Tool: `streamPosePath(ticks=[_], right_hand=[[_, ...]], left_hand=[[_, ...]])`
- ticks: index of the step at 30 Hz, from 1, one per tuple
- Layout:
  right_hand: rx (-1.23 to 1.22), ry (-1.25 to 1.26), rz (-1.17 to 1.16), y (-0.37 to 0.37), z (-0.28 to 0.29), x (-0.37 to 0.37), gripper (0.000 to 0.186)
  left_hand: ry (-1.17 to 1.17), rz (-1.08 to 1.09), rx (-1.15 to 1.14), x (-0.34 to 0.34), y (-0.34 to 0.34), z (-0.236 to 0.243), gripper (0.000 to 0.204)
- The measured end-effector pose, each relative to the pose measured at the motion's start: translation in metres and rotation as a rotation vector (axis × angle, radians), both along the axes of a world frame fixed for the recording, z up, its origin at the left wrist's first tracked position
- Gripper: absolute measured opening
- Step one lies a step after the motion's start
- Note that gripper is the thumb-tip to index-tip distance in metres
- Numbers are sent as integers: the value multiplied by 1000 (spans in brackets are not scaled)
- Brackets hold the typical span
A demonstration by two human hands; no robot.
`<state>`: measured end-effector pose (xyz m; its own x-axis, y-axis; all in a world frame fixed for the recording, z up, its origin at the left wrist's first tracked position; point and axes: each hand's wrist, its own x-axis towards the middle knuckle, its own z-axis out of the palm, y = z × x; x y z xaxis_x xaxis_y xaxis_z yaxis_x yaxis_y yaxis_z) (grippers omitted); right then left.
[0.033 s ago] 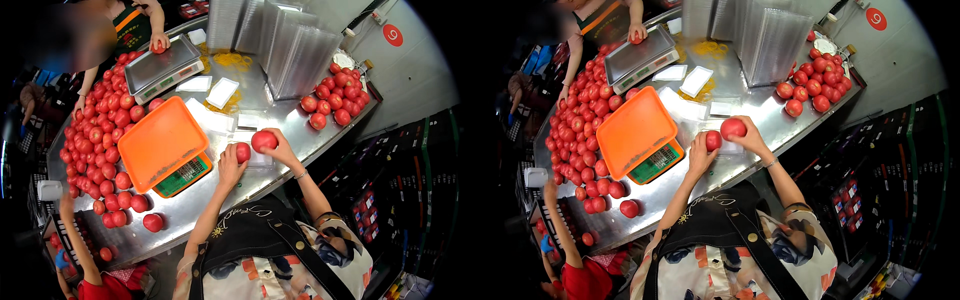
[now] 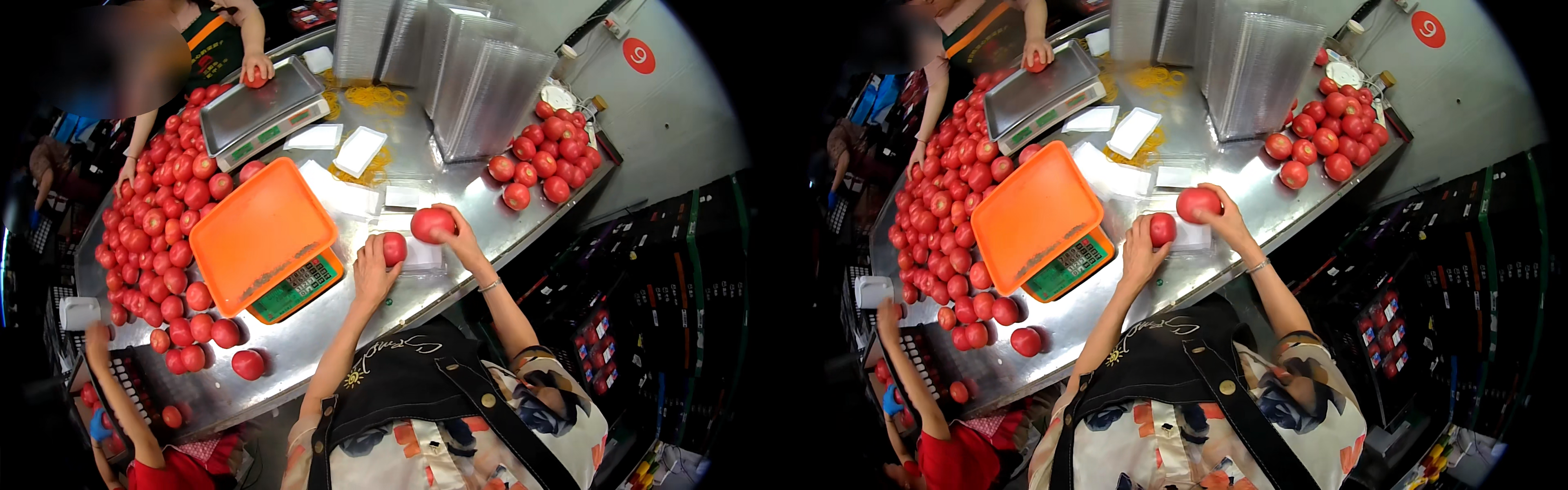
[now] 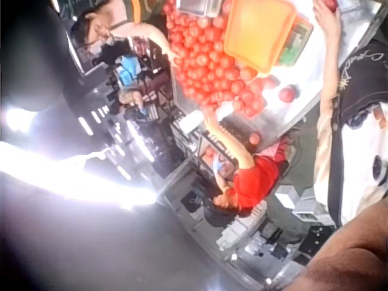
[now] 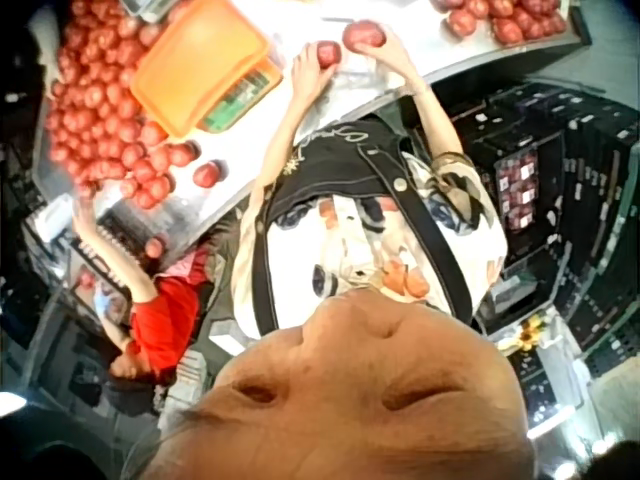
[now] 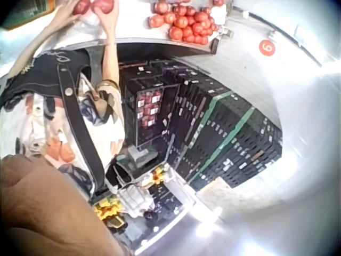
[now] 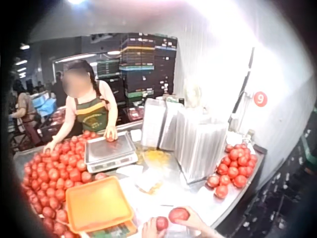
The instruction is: The person repeatedly selects red apples from a bulk pile, places them on a digital scale, and then transfers them into clear plastic clamshell containers. The person seals the containers and places them into a black crate. Other workers are visible in the background performing similar tasks.
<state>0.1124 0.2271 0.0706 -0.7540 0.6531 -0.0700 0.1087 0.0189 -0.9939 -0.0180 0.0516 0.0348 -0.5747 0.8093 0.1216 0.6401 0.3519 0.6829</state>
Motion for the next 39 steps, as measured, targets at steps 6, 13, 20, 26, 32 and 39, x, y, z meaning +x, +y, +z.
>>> streamPosePath(ticks=[6,13,20,26,32,39], right_hand=[[-715,290,-274,4,19,15,66],[-982,315,-296,-5,32,24,73],[-1019,368,-232,-10,26,23,74],[-1015,400,-170,-15,22,19,71],[-996,407,-112,-19,22,17,67],[-962,396,-69,-26,28,15,63]], left_hand=[[-16,-3,15,-2,-3,-1,68],[-21,-24,24,0,0,1,67],[-4,-39,3,-2,0,1,69],[12,-34,-56,-3,2,0,75],[-45,-70,-248,-9,12,13,76],[219,-72,-174,-11,6,27,67]])
